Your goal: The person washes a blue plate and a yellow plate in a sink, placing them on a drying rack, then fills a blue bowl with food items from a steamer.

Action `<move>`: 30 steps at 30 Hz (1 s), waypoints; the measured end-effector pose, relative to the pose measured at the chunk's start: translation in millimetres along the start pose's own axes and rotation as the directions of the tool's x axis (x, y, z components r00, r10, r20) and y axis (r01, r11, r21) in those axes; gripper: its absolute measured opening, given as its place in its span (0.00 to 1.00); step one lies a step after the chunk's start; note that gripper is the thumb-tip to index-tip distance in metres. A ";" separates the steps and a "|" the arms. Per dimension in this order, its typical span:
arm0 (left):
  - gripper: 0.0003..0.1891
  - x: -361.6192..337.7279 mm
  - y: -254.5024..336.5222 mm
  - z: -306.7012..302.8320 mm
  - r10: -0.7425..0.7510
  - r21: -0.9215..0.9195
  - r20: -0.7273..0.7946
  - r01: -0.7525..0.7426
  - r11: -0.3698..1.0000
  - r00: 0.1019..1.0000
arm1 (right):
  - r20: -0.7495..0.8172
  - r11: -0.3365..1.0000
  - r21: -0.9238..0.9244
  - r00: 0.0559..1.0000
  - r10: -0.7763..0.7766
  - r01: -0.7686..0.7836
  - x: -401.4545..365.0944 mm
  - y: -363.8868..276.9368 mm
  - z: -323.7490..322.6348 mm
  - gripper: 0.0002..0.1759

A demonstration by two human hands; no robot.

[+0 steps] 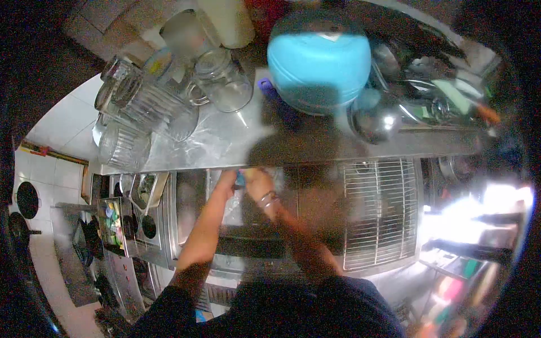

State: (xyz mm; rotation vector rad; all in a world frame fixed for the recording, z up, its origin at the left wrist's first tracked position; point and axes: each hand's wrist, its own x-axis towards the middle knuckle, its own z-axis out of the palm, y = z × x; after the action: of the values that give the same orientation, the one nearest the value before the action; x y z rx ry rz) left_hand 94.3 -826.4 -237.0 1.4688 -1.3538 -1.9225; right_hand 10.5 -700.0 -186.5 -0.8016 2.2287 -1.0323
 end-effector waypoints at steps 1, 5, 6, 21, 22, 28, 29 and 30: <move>0.14 3.5 2.8 1.4 -0.120 -0.053 0.063 0.124 0.991 0.991 | 0.077 0.978 -0.153 0.988 -0.133 0.143 -12.7 -2.3 4.4 0.18; 0.14 -45.1 55.1 5.4 -0.197 -0.167 0.162 0.224 0.960 0.967 | 0.188 0.829 0.018 0.813 -0.552 0.559 -39.9 1.5 2.2 0.35; 0.13 -50.8 58.4 0.2 -0.200 -0.088 0.140 0.213 0.973 0.970 | 0.181 0.826 0.017 0.811 -0.557 0.564 -34.2 10.0 0.4 0.35; 0.30 -83.8 11.4 -75.5 0.058 0.040 -0.011 -0.058 0.998 0.998 | 0.637 0.523 -0.521 0.715 -0.287 0.674 -11.1 -1.5 55.0 0.36; 0.31 -98.3 26.3 -64.4 0.071 0.118 -0.010 -0.069 0.991 0.997 | 0.356 0.944 -0.059 0.891 -0.283 0.324 -12.0 -12.7 61.8 0.37; 0.31 -102.9 29.8 -90.2 0.043 -0.010 -0.067 -0.044 0.999 0.997 | 0.510 0.768 0.301 0.586 -0.630 0.565 -27.0 3.8 113.4 0.37; 0.31 -109.4 23.9 -92.5 0.018 -0.090 0.058 -0.013 0.996 0.998 | 0.403 0.837 0.187 0.737 -0.542 0.513 -22.6 5.3 111.4 0.36; 0.31 -121.9 23.0 -86.4 0.023 -0.052 0.083 -0.018 0.998 0.996 | 0.270 0.898 0.088 0.858 -0.438 0.431 -20.6 6.8 112.3 0.35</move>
State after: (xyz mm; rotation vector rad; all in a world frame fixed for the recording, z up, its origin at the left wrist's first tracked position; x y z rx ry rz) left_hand 212.8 -785.9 -152.2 1.3591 -1.3399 -2.0111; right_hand 99.4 -734.9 -249.4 -1.3958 1.8255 -1.0605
